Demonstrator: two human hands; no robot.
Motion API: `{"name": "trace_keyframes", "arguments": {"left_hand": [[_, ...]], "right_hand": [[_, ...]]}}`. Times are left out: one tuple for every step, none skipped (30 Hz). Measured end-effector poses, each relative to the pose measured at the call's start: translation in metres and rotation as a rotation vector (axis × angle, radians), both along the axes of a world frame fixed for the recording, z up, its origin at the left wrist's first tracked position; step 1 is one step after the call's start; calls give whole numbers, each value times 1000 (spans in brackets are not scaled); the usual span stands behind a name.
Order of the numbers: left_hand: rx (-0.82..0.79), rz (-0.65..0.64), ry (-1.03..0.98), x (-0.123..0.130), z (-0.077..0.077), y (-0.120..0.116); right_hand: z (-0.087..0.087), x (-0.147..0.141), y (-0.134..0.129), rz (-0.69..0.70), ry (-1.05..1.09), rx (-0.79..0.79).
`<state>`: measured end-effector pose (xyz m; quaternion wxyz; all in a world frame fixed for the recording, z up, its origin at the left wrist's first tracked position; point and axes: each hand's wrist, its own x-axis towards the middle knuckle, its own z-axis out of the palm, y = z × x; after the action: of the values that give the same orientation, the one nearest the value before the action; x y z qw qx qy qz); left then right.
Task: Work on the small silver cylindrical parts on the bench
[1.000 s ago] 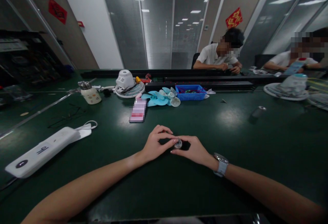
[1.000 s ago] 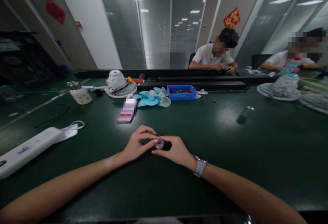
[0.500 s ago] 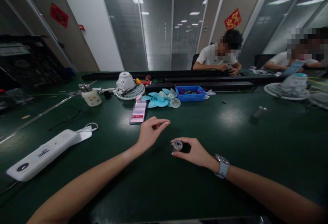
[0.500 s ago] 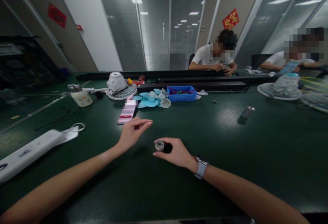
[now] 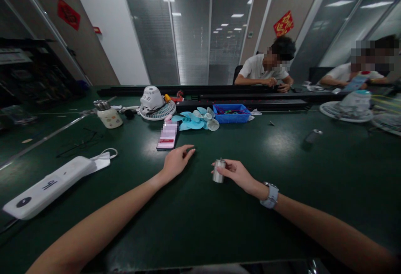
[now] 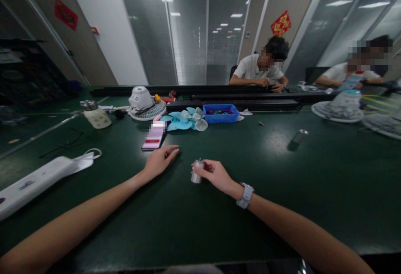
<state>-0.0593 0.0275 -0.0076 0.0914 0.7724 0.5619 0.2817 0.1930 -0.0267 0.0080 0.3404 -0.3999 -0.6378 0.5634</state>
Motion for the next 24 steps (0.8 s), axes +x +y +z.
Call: {"name": "trace_keyframes", "arguments": {"left_hand": [[-2, 9, -3, 0, 0, 0], [-4, 15, -3, 1, 0, -1], [-4, 19, -1, 1, 0, -1], [-3, 24, 5, 1, 0, -1], [-2, 31, 15, 1, 0, -2], [-1, 40, 28, 1, 0, -2], [1, 49, 42, 1, 1, -3], [3, 55, 56, 1, 1, -3], [4, 57, 68, 1, 1, -3], [5, 56, 76, 1, 1, -3], [5, 54, 81, 0, 0, -3], [5, 54, 83, 0, 0, -3], [4, 57, 83, 0, 0, -2], [4, 59, 85, -1, 0, -2], [4, 57, 90, -1, 0, -2], [5, 47, 100, -1, 0, -2], [7, 34, 115, -1, 0, -2], [7, 19, 134, -1, 0, -2], [6, 6, 156, -1, 0, -2], [5, -2, 178, -1, 0, -2], [4, -7, 200, 0, 1, -3], [4, -10, 222, 0, 1, -3], [5, -14, 244, 1, 1, -4], [10, -22, 268, 2, 1, -5]], "right_hand": [[-1, 1, 4, -29, 70, -71], [-2, 3, 8, -63, 128, -128], [-3, 5, 12, -101, 170, -166], [-4, 6, 15, -139, 197, -181], [-5, 9, 19, -170, 207, -174], [-6, 12, 24, -208, 199, -139], [-7, 17, 29, -250, 173, -83], [-7, 23, 35, -300, 130, -8], [-8, 30, 41, -353, 74, 79], [-8, 39, 48, -413, 13, 171], [-8, 49, 54, -480, -46, 258], [-9, 59, 61, -557, -98, 330], [-9, 71, 68, -637, -145, 383], [-10, 82, 74, -719, -188, 418], [-11, 92, 80, -795, -231, 437], [-13, 102, 84, -857, -272, 447], [-15, 111, 89, -899, -310, 451], [-18, 119, 92, -927, -343, 453], [-21, 126, 96, -943, -368, 451], [-24, 131, 99, -950, -387, 441], [-28, 135, 101, -949, -398, 425], [-30, 138, 102, -937, -406, 408], [-32, 139, 103, -925, -415, 399], [-32, 138, 102, -922, -429, 408]]}}
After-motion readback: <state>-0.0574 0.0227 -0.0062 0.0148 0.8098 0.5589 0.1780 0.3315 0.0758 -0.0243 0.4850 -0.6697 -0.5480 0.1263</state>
